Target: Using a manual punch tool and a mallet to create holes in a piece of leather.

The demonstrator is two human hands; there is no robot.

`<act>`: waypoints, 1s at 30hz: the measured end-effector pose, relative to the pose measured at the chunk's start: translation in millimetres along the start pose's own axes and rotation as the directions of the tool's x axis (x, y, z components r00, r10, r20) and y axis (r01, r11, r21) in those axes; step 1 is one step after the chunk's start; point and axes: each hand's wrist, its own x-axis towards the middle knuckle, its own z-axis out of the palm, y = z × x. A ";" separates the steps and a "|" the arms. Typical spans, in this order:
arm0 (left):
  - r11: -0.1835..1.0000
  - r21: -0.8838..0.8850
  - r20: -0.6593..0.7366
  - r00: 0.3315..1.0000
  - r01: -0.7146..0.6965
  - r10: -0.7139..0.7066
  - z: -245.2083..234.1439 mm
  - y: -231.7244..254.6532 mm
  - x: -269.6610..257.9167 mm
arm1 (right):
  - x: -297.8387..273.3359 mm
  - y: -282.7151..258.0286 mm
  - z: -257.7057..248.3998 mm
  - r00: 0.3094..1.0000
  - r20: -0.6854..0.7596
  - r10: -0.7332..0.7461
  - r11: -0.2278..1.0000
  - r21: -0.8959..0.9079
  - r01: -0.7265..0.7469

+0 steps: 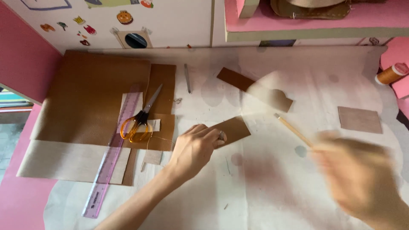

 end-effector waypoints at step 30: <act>1.000 0.008 0.022 1.000 0.007 -0.007 5.7 -6.9 -5.2 | 1.6 -18.9 25.8 0.963 -0.264 -0.052 0.990 0.112 0.084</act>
